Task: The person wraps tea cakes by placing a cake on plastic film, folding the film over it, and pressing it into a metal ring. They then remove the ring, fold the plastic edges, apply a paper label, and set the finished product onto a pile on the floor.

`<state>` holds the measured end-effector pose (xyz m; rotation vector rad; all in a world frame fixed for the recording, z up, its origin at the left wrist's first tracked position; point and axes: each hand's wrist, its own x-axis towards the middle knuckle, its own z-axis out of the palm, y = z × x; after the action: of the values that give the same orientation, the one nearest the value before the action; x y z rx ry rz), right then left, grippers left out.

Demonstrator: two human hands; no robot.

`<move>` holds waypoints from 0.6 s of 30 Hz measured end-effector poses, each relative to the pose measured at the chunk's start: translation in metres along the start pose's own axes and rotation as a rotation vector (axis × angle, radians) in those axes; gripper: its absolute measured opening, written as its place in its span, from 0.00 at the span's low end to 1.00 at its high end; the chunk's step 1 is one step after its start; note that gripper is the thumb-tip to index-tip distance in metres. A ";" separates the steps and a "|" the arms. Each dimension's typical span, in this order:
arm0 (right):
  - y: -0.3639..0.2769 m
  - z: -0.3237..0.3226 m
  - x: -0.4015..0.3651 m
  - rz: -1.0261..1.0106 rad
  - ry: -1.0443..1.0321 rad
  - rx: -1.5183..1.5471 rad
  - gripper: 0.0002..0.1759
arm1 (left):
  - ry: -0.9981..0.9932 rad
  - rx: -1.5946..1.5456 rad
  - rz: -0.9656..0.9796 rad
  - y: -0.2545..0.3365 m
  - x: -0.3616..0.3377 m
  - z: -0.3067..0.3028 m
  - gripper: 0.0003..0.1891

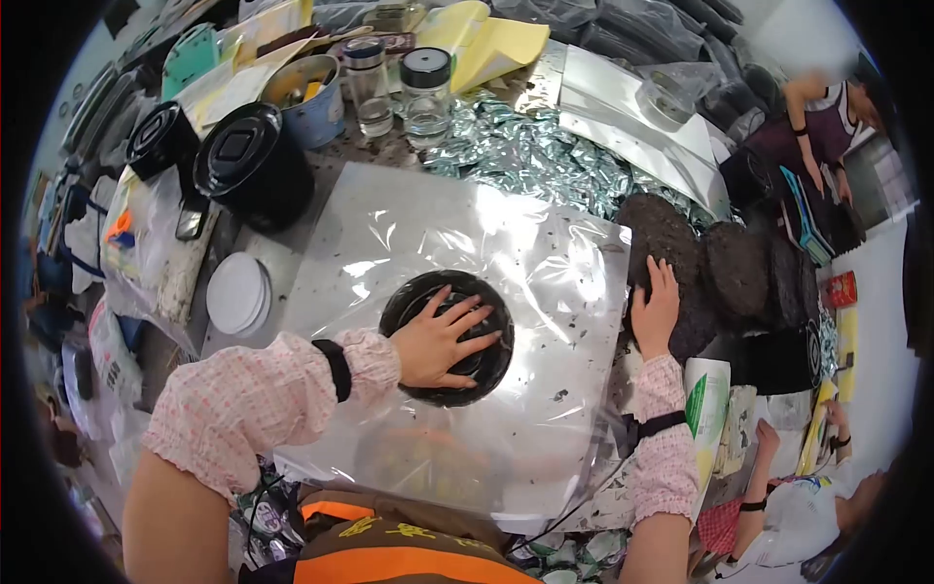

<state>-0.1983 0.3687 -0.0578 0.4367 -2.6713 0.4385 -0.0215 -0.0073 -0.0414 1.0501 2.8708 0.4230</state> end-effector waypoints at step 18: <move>-0.247 -0.075 -0.086 -0.558 -0.390 0.453 0.45 | 0.654 -0.676 -0.455 -0.014 -0.059 -0.027 0.25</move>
<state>-0.0096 0.1934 0.0296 1.4854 -2.6143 0.8456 0.0112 -0.0619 -0.0214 0.1405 2.8899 1.7782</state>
